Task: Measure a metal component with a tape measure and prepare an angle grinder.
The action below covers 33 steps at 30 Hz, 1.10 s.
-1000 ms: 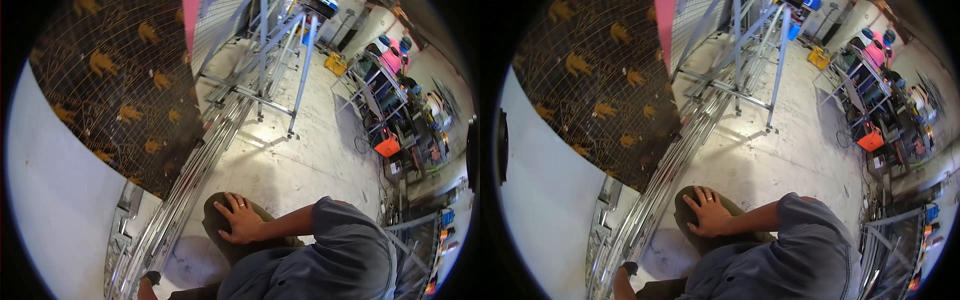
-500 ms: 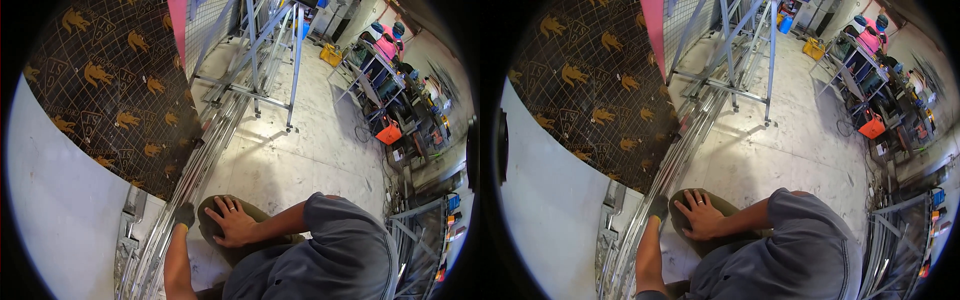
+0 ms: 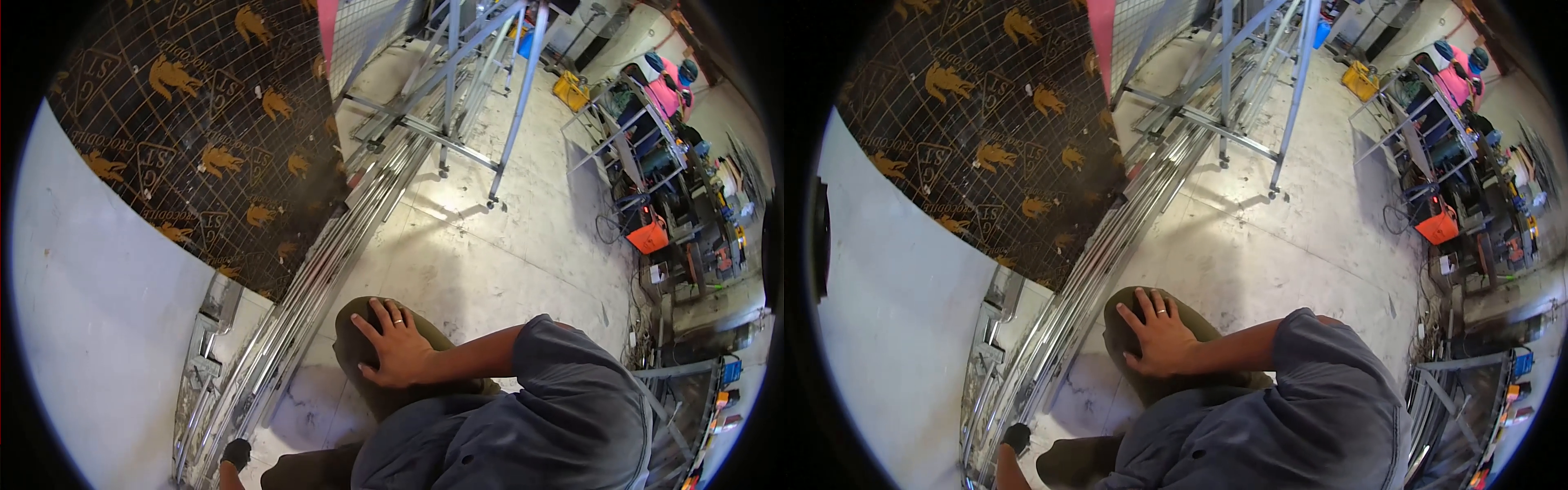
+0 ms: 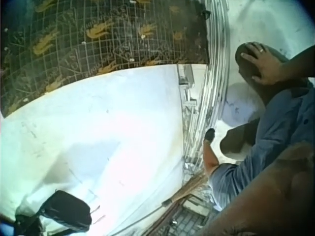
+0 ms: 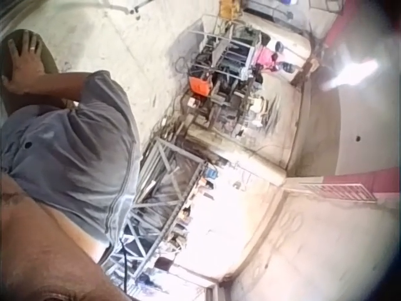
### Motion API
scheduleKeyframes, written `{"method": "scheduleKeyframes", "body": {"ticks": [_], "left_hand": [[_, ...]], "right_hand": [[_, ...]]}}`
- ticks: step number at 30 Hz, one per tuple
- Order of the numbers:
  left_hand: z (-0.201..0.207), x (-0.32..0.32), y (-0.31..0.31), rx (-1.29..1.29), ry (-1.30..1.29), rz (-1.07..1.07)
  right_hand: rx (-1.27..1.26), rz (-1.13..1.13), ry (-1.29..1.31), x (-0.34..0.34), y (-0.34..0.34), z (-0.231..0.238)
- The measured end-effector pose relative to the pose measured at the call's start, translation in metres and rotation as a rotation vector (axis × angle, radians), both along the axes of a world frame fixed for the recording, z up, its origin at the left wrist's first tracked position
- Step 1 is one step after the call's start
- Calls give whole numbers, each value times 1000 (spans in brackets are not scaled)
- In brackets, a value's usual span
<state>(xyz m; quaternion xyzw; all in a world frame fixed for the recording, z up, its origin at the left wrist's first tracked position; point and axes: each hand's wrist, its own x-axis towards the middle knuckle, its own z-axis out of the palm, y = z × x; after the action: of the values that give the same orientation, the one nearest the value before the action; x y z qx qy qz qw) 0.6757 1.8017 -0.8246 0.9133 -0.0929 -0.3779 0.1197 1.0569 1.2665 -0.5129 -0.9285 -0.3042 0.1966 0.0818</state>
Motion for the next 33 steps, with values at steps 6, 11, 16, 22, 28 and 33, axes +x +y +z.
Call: {"method": "scheduleKeyframes", "body": {"ticks": [6,11,16,22,28,33], "left_hand": [[-24,7,-7,167,80,-101],[-11,58,-44,162,167,295],[22,67,-61,141,109,463],[36,74,-94,10,100,883],[28,67,-89,-42,100,861],[44,21,-57,11,-40,811]], "right_hand": [[-6,16,-74,0,14,-10],[63,92,-120,-7,25,-18],[224,155,-116,-25,37,-26],[119,160,-192,-43,45,-29],[52,161,-242,-49,46,-32],[-10,136,-244,-49,47,-32]]}}
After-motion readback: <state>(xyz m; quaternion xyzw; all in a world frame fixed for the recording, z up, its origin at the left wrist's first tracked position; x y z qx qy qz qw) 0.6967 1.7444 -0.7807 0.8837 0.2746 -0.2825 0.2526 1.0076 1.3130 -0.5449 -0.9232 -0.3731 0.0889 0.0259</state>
